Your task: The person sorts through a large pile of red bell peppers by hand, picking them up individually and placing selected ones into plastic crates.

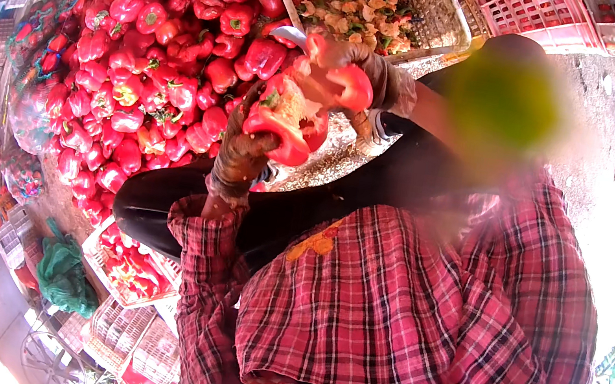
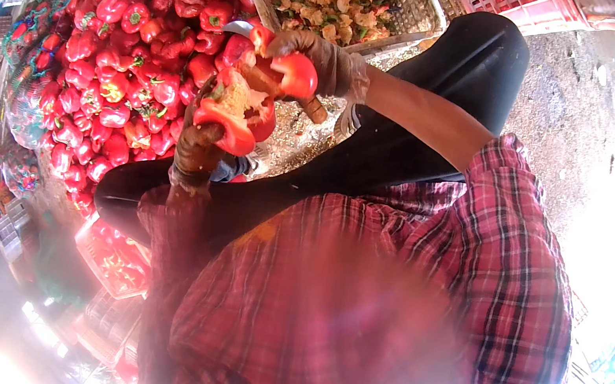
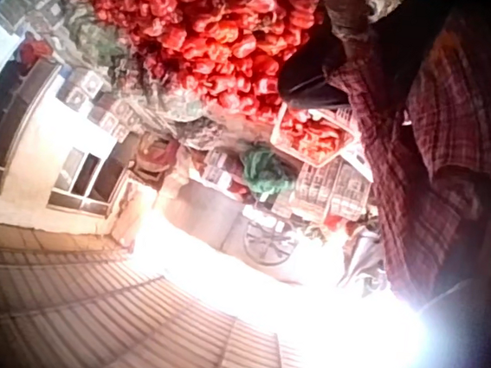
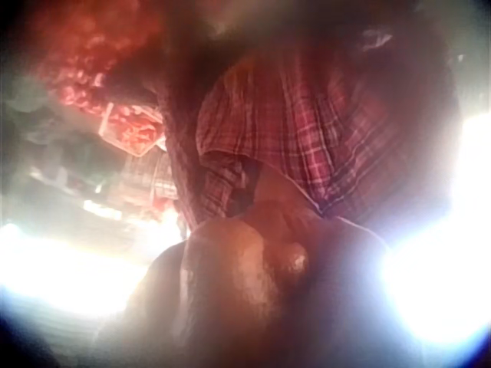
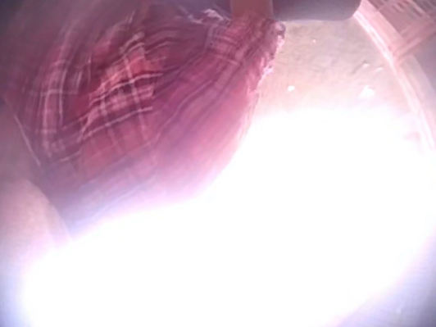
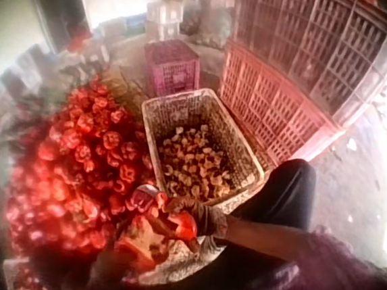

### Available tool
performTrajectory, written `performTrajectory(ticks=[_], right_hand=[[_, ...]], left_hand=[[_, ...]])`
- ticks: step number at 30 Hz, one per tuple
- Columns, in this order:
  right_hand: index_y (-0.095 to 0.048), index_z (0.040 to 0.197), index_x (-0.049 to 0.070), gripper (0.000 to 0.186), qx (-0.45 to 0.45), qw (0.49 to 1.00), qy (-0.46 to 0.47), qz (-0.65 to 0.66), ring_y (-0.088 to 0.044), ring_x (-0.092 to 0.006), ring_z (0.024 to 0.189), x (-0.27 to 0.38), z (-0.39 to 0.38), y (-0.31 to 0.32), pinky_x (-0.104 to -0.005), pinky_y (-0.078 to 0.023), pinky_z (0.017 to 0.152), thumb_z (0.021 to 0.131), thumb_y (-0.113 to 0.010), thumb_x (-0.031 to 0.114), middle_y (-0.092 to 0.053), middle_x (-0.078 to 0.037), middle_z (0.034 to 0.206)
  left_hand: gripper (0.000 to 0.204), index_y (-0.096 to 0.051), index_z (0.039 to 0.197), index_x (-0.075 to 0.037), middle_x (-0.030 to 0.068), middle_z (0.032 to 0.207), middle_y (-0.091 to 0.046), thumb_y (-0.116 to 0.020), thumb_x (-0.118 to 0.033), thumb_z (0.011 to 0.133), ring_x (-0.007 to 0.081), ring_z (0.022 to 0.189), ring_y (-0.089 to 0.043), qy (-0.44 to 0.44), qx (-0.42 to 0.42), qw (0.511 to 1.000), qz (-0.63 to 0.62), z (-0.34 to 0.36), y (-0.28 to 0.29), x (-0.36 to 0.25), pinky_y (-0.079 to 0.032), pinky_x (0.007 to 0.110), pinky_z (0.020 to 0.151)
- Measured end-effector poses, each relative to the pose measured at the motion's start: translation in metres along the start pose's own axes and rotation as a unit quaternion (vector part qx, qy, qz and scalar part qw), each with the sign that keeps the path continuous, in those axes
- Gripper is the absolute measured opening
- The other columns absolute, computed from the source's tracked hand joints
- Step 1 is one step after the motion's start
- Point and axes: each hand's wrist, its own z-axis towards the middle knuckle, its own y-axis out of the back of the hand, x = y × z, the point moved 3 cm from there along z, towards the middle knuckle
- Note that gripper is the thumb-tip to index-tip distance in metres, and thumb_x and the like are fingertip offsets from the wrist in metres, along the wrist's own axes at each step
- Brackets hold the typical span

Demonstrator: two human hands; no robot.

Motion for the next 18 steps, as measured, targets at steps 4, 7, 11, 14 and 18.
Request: performTrajectory(ticks=[4, 7, 11, 14, 18], right_hand=[[-0.060, 0.103, 0.003, 0.030, -0.202, 0.915, -0.329, 0.119, -0.061, -0.0135, 0.066, -0.013, -0.004, 0.016, -0.0290, -0.052, 0.056, 0.083, -0.063, 0.025, -0.063, -0.007, 0.076], [-0.065, 0.100, 0.003, 0.043, -0.279, 0.885, -0.326, -0.182, -0.056, -0.0117, 0.055, -0.010, -0.002, 0.025, -0.0265, -0.049, 0.050, 0.081, -0.069, 0.041, -0.065, -0.003, 0.071], [-0.068, 0.102, 0.005, 0.037, -0.090, 0.879, -0.385, -0.268, -0.056, -0.0144, 0.057, 0.001, 0.019, -0.014, -0.0275, -0.048, 0.052, 0.082, -0.069, 0.037, -0.067, -0.009, 0.077], [-0.070, 0.099, 0.007, 0.041, 0.004, 0.887, -0.413, -0.209, -0.057, -0.0188, 0.053, -0.017, 0.021, -0.030, -0.0330, -0.049, 0.049, 0.079, -0.070, 0.042, -0.063, -0.012, 0.069], [-0.071, 0.099, 0.009, 0.034, 0.011, 0.814, -0.580, -0.037, -0.051, -0.0220, 0.039, -0.016, -0.001, -0.026, -0.0370, -0.044, 0.034, 0.077, -0.071, 0.036, -0.047, -0.008, 0.055]], left_hand=[[0.080, -0.037, 0.135, -0.003, 0.0080, 0.118, -0.055, -0.076, 0.003, 0.065, 0.0182, 0.102, -0.057, -0.026, -0.118, 0.987, 0.109, 0.006, 0.025, 0.010, -0.051, 0.033, 0.086], [0.069, -0.039, 0.129, -0.003, 0.0081, 0.115, -0.054, -0.071, 0.007, 0.069, 0.0192, 0.102, -0.056, -0.128, -0.126, 0.968, 0.177, 0.021, 0.028, 0.013, -0.053, 0.035, 0.084], [0.073, -0.037, 0.128, -0.003, 0.0128, 0.116, -0.050, -0.076, -0.011, 0.066, 0.0245, 0.103, -0.054, -0.203, -0.163, 0.870, 0.419, 0.031, 0.035, 0.016, -0.050, 0.036, 0.085], [0.086, -0.037, 0.127, -0.001, 0.0171, 0.114, -0.049, -0.083, -0.027, 0.059, 0.0311, 0.102, -0.051, -0.233, -0.194, 0.725, 0.618, 0.030, 0.028, 0.015, -0.047, 0.041, 0.084], [0.087, -0.039, 0.126, -0.001, 0.0181, 0.109, -0.051, -0.084, -0.028, 0.057, 0.0349, 0.099, -0.052, -0.262, -0.160, 0.637, 0.708, 0.028, 0.013, 0.017, -0.046, 0.043, 0.085]])
